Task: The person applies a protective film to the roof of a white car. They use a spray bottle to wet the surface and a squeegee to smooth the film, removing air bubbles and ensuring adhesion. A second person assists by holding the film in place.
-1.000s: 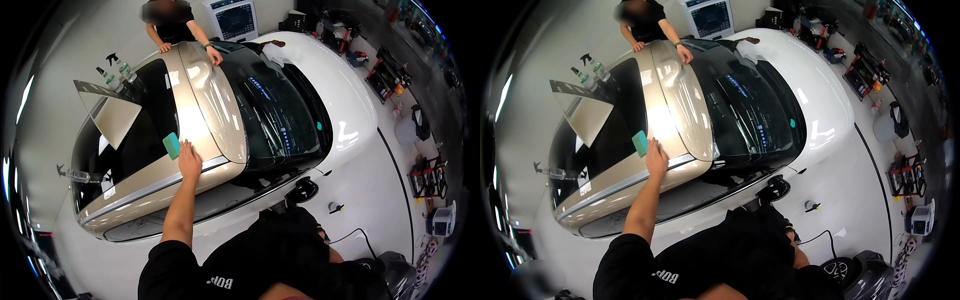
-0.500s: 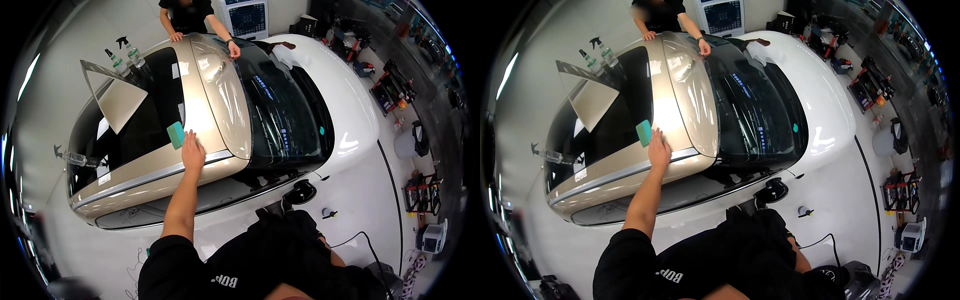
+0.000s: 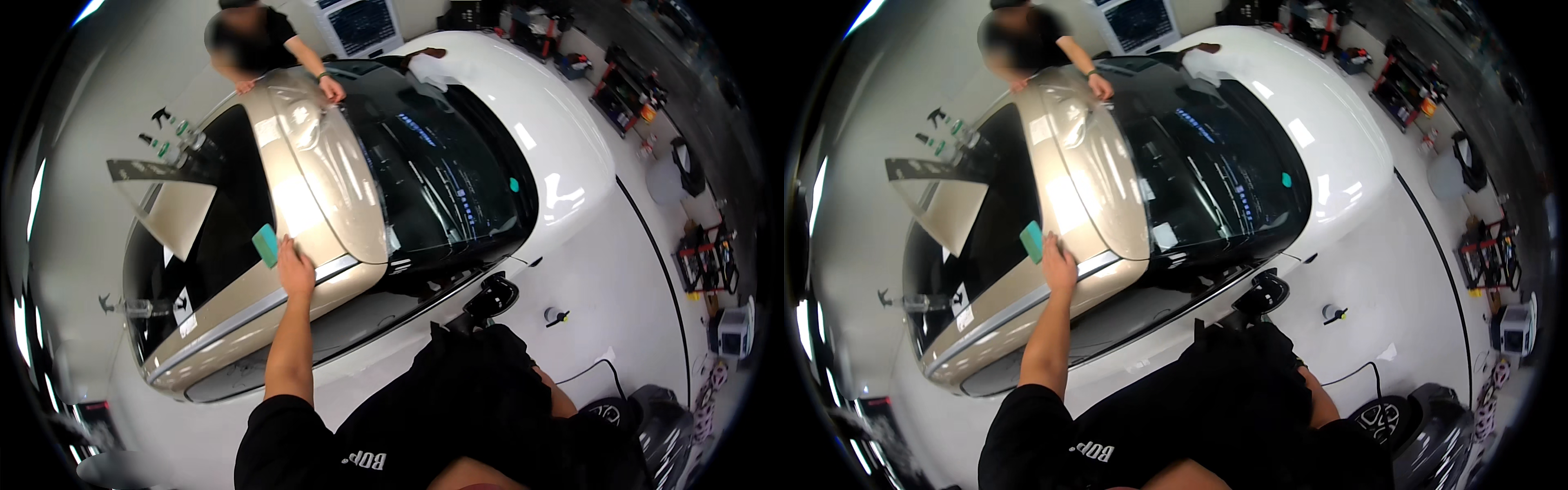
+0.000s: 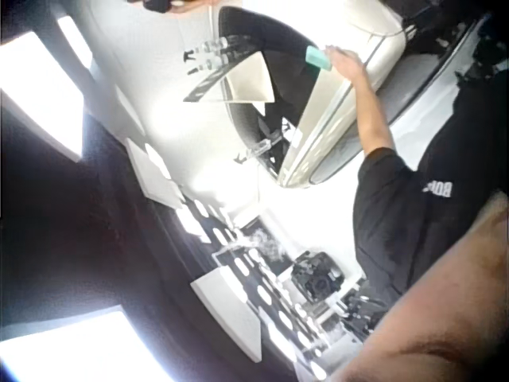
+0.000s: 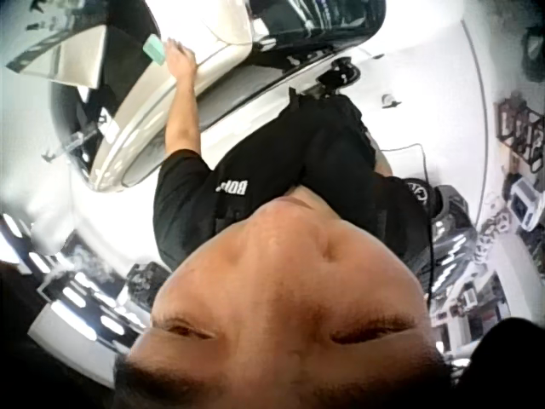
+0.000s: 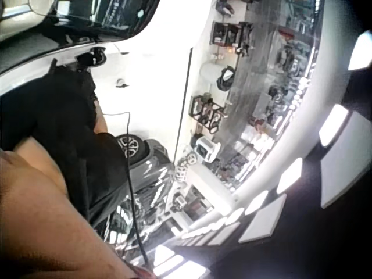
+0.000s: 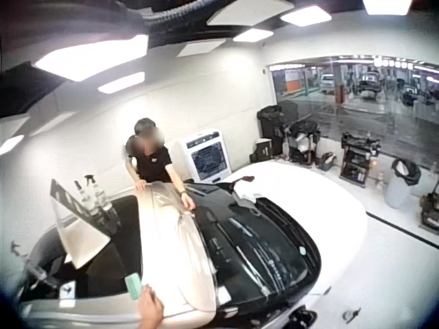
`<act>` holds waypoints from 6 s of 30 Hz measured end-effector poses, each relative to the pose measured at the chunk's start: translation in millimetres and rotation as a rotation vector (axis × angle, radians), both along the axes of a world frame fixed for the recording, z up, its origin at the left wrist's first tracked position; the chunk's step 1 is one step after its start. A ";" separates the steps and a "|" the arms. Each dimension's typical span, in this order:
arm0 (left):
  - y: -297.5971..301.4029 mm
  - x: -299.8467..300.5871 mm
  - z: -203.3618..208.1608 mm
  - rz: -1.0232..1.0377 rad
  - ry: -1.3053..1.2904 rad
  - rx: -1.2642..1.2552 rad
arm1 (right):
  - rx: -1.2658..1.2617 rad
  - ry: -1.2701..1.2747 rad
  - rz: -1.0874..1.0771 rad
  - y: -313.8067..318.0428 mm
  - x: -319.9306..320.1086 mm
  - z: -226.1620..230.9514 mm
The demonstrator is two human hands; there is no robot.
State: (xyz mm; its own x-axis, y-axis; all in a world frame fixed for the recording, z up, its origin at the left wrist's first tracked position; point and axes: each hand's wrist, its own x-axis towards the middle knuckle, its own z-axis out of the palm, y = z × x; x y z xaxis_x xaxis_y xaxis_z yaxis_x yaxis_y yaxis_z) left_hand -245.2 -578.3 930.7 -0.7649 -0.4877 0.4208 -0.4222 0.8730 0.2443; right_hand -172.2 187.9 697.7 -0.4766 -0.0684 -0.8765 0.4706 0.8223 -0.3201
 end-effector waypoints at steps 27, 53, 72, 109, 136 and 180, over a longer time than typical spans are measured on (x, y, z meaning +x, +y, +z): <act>-2.8 8.3 -11.6 0.104 -0.032 0.036 | -0.003 0.000 -0.022 -3.9 -35.9 -13.9; -1.1 11.8 -9.5 0.091 0.015 0.006 | 0.044 -0.022 0.126 29.2 -69.9 29.5; -41.4 8.3 -29.6 0.063 -0.194 -0.119 | -0.009 -0.145 -0.265 81.6 -6.6 86.7; 11.1 3.0 -21.8 0.214 0.033 -0.119 | -0.711 1.185 -1.051 112.2 -207.4 284.2; 94.8 -91.3 -36.5 0.525 -0.187 0.590 | -0.727 0.434 -0.520 -122.1 -198.9 242.3; 115.9 -49.7 -17.9 0.391 -0.296 0.933 | -0.489 0.261 -0.121 -143.3 -215.2 221.4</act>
